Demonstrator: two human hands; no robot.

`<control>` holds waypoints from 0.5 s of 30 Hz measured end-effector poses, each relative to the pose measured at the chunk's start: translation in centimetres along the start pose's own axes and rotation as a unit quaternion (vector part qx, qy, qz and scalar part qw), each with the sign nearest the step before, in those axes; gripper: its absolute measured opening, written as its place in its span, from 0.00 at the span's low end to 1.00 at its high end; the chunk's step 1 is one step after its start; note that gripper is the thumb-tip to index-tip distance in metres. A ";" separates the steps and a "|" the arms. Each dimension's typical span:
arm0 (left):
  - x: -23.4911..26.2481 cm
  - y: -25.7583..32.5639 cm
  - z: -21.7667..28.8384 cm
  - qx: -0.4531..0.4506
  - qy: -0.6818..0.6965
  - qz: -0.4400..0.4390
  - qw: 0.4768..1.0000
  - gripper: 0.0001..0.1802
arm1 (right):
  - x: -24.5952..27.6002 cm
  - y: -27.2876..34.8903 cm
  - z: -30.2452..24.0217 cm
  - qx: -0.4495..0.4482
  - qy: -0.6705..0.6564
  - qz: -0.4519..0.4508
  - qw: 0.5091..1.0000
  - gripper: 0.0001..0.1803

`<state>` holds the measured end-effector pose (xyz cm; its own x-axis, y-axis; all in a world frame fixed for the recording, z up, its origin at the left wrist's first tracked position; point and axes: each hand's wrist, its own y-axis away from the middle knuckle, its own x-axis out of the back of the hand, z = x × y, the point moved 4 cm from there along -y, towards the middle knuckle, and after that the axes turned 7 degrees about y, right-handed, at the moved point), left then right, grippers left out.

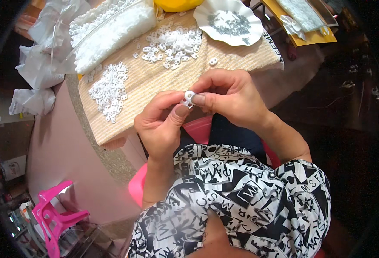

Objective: Manual assembly of small metal components into plastic housings.

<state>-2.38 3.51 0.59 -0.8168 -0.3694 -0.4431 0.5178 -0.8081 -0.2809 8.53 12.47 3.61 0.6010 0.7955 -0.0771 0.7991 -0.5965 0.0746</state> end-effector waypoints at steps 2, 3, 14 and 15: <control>0.2 0.1 -0.2 -0.001 0.068 -0.014 0.998 0.14 | -0.2 0.0 0.1 -0.009 -0.024 -0.011 1.000 0.05; 0.1 0.1 -0.1 -0.001 0.067 -0.016 0.998 0.14 | -0.1 0.0 0.2 -0.008 -0.025 -0.011 1.000 0.05; -0.5 -0.1 -0.3 -0.093 0.071 -0.116 0.986 0.15 | -0.5 0.8 0.0 0.046 -0.003 -0.055 0.997 0.05; -0.6 -0.1 -0.3 -0.106 0.076 -0.113 0.985 0.14 | -0.6 0.9 0.0 0.045 -0.004 -0.054 0.998 0.05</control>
<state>-1.85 3.93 0.68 -0.8785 -0.1048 -0.4661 0.3813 -0.7416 -0.5520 8.90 11.48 3.76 0.5109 0.8552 -0.0875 0.8571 -0.5145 -0.0246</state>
